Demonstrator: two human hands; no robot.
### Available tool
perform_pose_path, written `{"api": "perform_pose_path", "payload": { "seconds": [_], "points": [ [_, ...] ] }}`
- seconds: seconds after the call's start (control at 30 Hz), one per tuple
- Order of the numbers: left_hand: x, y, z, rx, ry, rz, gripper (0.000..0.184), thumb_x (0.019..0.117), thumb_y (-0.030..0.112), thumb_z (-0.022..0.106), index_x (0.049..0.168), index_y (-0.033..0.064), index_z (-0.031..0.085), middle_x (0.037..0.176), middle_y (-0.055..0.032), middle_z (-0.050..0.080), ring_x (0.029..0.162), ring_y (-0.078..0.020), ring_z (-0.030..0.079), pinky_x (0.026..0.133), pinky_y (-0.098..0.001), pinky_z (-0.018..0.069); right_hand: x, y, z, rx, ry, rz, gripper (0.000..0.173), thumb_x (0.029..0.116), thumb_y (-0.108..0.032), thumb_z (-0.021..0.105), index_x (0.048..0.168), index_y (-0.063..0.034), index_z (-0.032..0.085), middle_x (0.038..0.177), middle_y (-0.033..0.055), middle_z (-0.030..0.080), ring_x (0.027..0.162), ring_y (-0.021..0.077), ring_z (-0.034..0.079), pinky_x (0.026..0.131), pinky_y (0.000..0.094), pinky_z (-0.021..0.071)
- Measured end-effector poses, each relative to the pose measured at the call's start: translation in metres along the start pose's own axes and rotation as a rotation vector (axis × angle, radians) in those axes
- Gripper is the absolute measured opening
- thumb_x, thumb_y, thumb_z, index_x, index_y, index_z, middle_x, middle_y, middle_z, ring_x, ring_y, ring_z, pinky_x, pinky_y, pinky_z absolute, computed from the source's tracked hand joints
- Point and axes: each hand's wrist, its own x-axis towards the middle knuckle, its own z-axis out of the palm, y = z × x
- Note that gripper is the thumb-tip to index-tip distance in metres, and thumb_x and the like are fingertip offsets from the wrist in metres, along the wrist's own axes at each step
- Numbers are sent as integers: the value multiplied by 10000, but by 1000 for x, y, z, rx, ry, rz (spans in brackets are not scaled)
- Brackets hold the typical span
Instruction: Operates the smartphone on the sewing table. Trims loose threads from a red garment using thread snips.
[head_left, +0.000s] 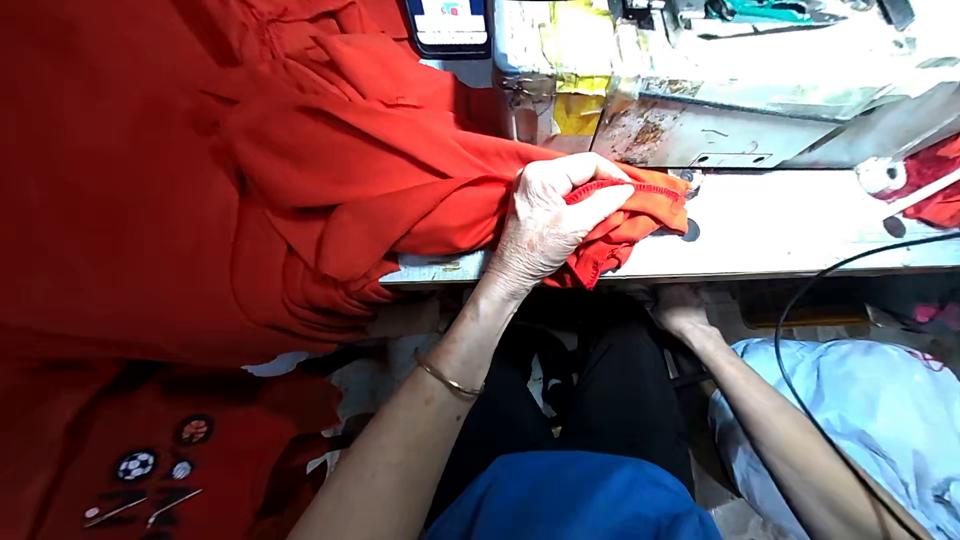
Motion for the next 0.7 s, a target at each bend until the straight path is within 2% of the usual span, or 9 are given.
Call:
{"api": "perform_pose_path", "payload": {
  "seconds": [0.07, 0.13, 0.2, 0.23, 0.3, 0.37, 0.43, 0.57, 0.7],
  "points": [
    [12, 36, 16, 52, 47, -95, 76, 918, 9, 682, 940, 35, 750, 865, 6, 734, 800, -19, 678, 737, -192, 558, -8, -4, -17, 55, 37, 11, 430, 1009, -202, 613, 1368, 35, 595, 1404, 299, 564, 1360, 469, 491, 1123, 643, 346],
    [17, 56, 26, 71, 70, -140, 63, 905, -8, 686, 900, 23, 740, 823, 12, 725, 772, 10, 668, 731, -157, 545, -26, -17, -4, 109, 32, -128, 364, 962, -135, 657, 1279, 43, 660, 1278, 310, 636, 1227, 496, 587, 1012, 673, 441],
    [17, 55, 26, 57, 66, -107, 65, 910, -13, 678, 914, 6, 739, 843, 2, 728, 791, 4, 670, 750, -158, 547, -34, -34, 30, 44, -5, -347, 259, 887, -118, 713, 1126, -20, 732, 1140, 237, 701, 1012, 457, 682, 835, 662, 529],
    [17, 54, 25, 50, 62, -100, 67, 913, -14, 675, 918, 5, 739, 850, -1, 730, 798, 0, 674, 752, -162, 553, -36, -45, 43, -50, -77, -405, 262, 889, -162, 721, 1122, -42, 725, 1198, 204, 683, 972, 421, 693, 806, 622, 545],
    [15, 59, 25, 69, 60, -131, 65, 916, -9, 675, 916, 16, 734, 841, 0, 728, 783, -4, 674, 736, -167, 554, -42, -69, 59, -222, -237, -386, 300, 970, -227, 665, 1166, -2, 693, 1341, 215, 608, 1017, 408, 677, 863, 572, 533],
    [3, 80, 25, 187, 12, -201, 86, 968, 34, 636, 979, 19, 720, 876, -19, 700, 790, -23, 645, 740, -171, 522, -50, -89, 69, -270, -319, -348, 287, 1021, -103, 528, 1215, 70, 650, 1362, 273, 577, 1111, 447, 641, 922, 591, 510],
    [-9, 85, 21, 268, -11, -208, 109, 993, 83, 613, 999, 44, 715, 857, -29, 683, 728, -67, 621, 656, -210, 502, -57, -98, 76, -267, -341, -362, 296, 1012, 6, 461, 1233, 131, 612, 1307, 325, 595, 1162, 483, 614, 948, 616, 493],
    [2, 64, 15, 72, 14, -196, 122, 953, 71, 655, 1006, 97, 761, 885, 3, 738, 709, -55, 671, 608, -208, 556, -54, -100, 44, 24, -487, -393, 341, 984, -185, 623, 1196, 80, 651, 1298, 294, 620, 1243, 457, 579, 1009, 640, 440],
    [8, 55, 18, -47, 25, -217, 129, 940, 66, 649, 975, 77, 773, 877, -18, 741, 707, -69, 665, 622, -221, 557, -85, -80, 12, 414, -368, -460, 430, 943, -311, 725, 1212, 13, 634, 1075, 251, 674, 1044, 429, 652, 893, 635, 489]
  ]
}}
